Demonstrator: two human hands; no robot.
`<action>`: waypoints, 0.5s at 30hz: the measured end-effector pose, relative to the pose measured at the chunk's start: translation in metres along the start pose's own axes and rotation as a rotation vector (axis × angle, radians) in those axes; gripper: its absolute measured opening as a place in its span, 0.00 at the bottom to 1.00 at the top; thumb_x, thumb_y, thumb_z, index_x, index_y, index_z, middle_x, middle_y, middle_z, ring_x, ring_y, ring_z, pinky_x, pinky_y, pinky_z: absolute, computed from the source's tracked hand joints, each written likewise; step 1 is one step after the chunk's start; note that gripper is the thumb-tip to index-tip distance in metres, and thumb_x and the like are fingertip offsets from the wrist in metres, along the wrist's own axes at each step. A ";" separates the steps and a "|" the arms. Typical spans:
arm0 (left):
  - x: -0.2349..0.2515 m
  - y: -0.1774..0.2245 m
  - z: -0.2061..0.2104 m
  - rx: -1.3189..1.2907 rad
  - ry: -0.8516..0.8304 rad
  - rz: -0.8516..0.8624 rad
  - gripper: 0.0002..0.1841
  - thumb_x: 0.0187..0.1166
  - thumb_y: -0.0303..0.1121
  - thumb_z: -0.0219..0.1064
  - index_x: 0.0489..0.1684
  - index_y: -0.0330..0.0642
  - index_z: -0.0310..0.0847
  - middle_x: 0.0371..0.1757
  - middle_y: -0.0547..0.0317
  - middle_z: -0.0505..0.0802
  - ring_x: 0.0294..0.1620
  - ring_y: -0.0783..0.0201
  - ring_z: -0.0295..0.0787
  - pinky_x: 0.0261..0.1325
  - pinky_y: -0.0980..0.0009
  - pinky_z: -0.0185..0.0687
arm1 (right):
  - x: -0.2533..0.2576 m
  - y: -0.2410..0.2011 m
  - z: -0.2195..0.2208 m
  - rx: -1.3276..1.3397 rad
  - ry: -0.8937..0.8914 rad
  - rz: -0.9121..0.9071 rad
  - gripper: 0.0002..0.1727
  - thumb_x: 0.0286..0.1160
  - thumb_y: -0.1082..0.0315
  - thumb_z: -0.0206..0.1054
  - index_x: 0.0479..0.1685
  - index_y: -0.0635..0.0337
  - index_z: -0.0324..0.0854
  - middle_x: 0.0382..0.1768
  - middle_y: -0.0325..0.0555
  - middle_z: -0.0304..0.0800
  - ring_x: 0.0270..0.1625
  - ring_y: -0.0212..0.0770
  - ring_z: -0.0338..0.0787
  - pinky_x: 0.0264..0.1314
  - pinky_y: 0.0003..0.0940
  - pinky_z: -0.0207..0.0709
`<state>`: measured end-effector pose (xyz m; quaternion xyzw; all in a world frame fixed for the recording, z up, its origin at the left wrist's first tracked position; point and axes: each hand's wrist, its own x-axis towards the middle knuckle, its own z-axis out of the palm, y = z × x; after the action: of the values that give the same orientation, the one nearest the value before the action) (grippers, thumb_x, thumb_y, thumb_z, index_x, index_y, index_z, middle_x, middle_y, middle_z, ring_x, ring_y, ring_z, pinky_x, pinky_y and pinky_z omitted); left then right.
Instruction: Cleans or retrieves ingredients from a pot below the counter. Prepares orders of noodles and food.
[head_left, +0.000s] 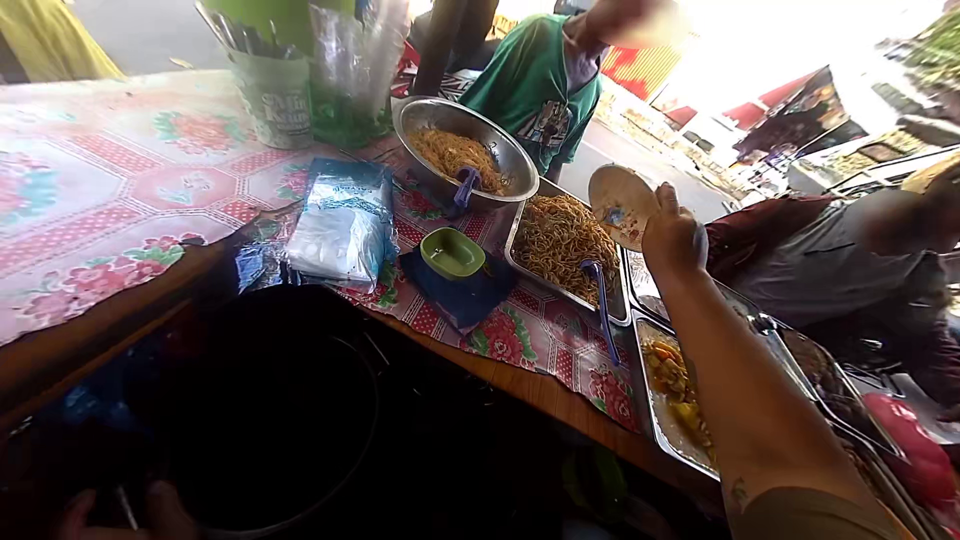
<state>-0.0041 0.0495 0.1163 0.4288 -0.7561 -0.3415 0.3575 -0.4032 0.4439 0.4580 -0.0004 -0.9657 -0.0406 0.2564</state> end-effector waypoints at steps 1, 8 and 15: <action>-0.007 0.018 0.004 -0.020 -0.035 0.255 0.27 0.84 0.34 0.58 0.64 0.08 0.68 0.68 0.10 0.77 0.77 0.28 0.73 0.83 0.51 0.65 | -0.002 0.002 0.000 0.048 0.022 0.022 0.30 0.90 0.73 0.43 0.92 0.57 0.59 0.55 0.77 0.87 0.54 0.77 0.90 0.53 0.72 0.79; -0.026 0.270 0.076 -0.313 -0.783 1.132 0.12 0.74 0.19 0.62 0.51 0.33 0.88 0.57 0.42 0.93 0.63 0.44 0.90 0.67 0.52 0.85 | -0.002 0.036 0.018 0.666 0.049 0.430 0.24 0.89 0.68 0.49 0.79 0.74 0.67 0.62 0.73 0.83 0.52 0.61 0.92 0.56 0.57 0.85; -0.002 0.380 0.195 0.506 -0.939 1.058 0.18 0.76 0.17 0.63 0.64 0.21 0.76 0.64 0.32 0.84 0.71 0.36 0.79 0.72 0.49 0.78 | -0.022 0.039 0.010 1.090 0.048 0.684 0.18 0.94 0.61 0.48 0.72 0.63 0.67 0.32 0.48 0.79 0.18 0.34 0.81 0.24 0.30 0.81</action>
<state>-0.3202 0.2438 0.3289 -0.1138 -0.9897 -0.0869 0.0043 -0.3880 0.4836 0.4414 -0.1772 -0.7871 0.5398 0.2399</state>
